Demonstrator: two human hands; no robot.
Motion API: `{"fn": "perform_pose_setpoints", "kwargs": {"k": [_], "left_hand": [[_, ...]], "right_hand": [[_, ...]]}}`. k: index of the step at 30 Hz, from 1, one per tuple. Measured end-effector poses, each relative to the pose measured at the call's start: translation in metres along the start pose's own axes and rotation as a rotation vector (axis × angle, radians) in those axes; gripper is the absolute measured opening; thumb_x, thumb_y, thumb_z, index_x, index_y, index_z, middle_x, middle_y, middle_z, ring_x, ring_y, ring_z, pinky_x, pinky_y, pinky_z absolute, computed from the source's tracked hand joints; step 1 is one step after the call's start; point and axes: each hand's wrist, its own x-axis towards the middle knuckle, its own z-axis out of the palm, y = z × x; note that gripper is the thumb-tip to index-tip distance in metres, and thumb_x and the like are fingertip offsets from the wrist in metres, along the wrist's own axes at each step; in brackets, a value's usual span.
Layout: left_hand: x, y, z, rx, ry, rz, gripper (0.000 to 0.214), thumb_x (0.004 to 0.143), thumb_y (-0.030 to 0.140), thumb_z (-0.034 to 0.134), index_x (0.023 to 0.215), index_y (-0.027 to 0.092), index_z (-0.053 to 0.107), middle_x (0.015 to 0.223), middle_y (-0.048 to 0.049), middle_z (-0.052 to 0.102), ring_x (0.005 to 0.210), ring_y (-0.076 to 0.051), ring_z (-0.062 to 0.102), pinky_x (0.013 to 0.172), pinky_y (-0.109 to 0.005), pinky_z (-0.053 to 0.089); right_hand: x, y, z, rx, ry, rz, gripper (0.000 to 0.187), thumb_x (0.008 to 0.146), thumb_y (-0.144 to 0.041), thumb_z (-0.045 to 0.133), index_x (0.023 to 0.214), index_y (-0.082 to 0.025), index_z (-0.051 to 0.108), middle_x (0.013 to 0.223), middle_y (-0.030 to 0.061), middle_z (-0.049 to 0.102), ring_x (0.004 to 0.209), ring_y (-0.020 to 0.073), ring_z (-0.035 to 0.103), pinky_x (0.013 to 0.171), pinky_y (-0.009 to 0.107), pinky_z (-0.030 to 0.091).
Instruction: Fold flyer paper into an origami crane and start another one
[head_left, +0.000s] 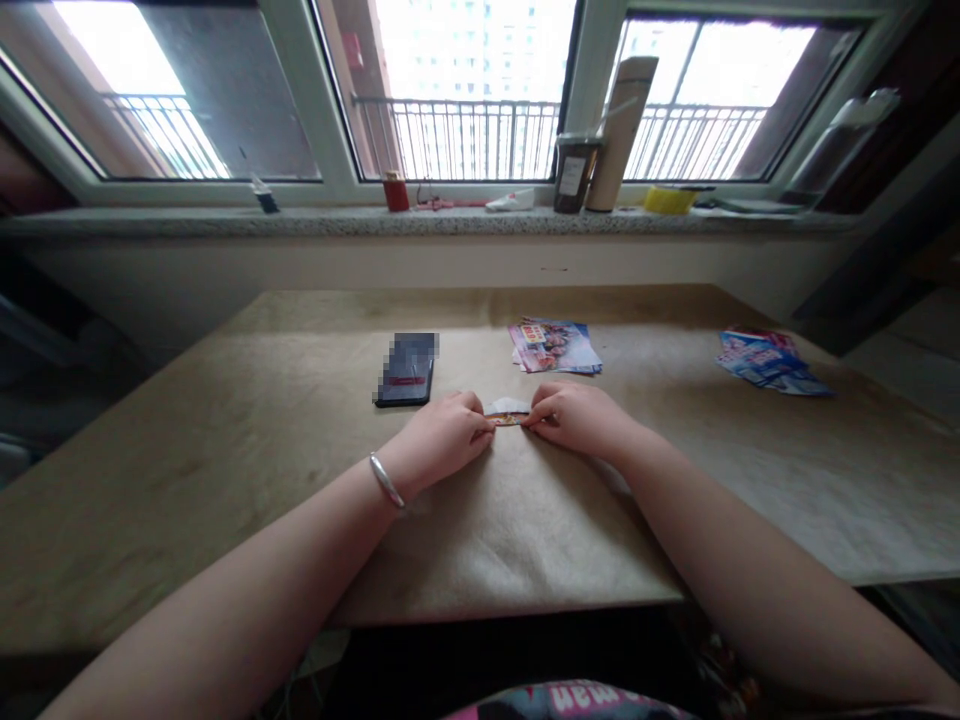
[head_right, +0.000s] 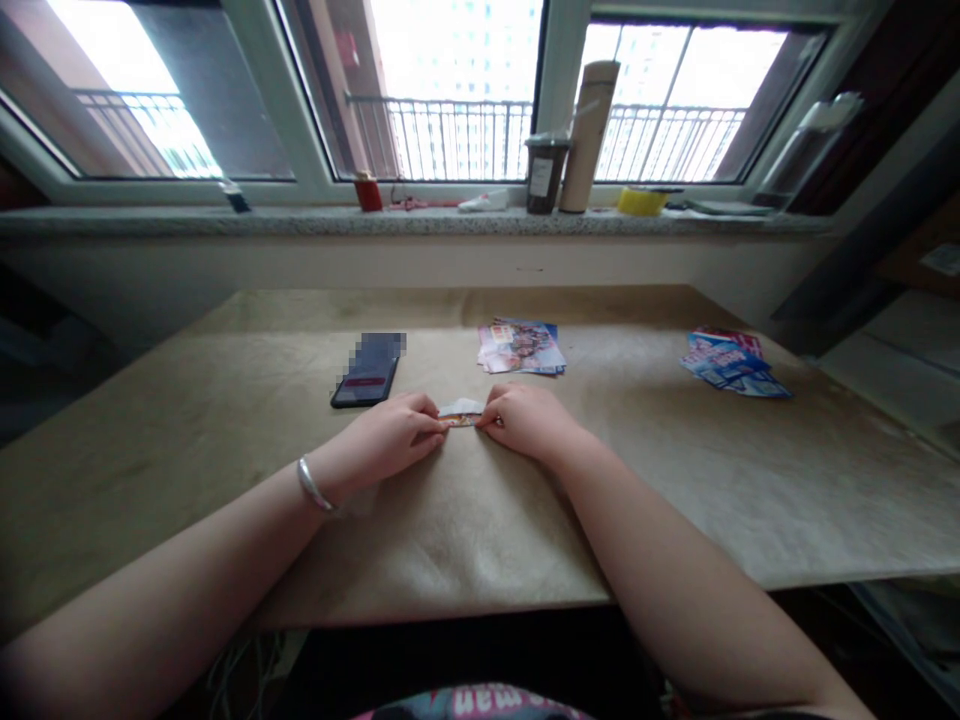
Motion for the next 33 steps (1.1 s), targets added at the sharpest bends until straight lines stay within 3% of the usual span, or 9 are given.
{"fn": "perform_pose_setpoints", "kwargs": {"k": [5,11,16,28,33], "left_hand": [[0.0,-0.006,-0.007,-0.049,-0.071,0.013,0.022,0.086,0.025,0.052,0.087,0.018,0.073,0.092,-0.0056,0.063,0.079,-0.015,0.059,0.074,-0.026,0.046],[0.001,0.002,-0.007,0.037,-0.043,0.021,0.02,0.084,0.026,0.055,0.08,0.016,0.07,0.09,-0.0067,0.062,0.081,-0.016,0.057,0.077,-0.029,0.047],[0.004,0.006,-0.006,0.049,-0.019,0.016,0.019,0.085,0.024,0.054,0.091,0.014,0.069,0.099,-0.0084,0.063,0.088,-0.019,0.058,0.084,-0.032,0.047],[0.008,-0.004,-0.004,0.009,-0.019,0.057,0.02,0.085,0.025,0.055,0.098,0.014,0.064,0.098,-0.0091,0.063,0.095,-0.02,0.056,0.088,-0.034,0.047],[0.005,-0.004,-0.003,-0.022,0.015,0.089,0.028,0.089,0.023,0.049,0.114,0.021,0.059,0.099,-0.0062,0.061,0.092,-0.018,0.055,0.083,-0.032,0.048]], "right_hand": [[0.004,0.01,0.0,0.056,-0.001,-0.062,0.018,0.08,-0.025,0.059,0.088,-0.028,0.075,0.09,0.0003,0.069,0.076,0.0129,0.061,0.066,0.023,0.041],[0.008,0.012,0.0,0.088,-0.012,-0.064,0.017,0.08,-0.023,0.06,0.086,-0.025,0.076,0.09,0.0026,0.068,0.076,0.0139,0.06,0.067,0.024,0.041],[0.011,0.012,-0.001,0.1,-0.037,-0.052,0.017,0.08,-0.023,0.06,0.086,-0.025,0.076,0.09,0.0034,0.067,0.075,0.0136,0.06,0.067,0.024,0.041],[0.014,0.014,-0.003,0.093,-0.061,-0.038,0.018,0.079,-0.023,0.06,0.088,-0.026,0.076,0.09,0.0022,0.067,0.076,0.0141,0.06,0.069,0.024,0.041],[0.013,0.013,-0.002,0.105,-0.04,-0.037,0.018,0.079,-0.022,0.06,0.086,-0.026,0.076,0.09,0.0026,0.068,0.077,0.014,0.06,0.07,0.024,0.042]]}}
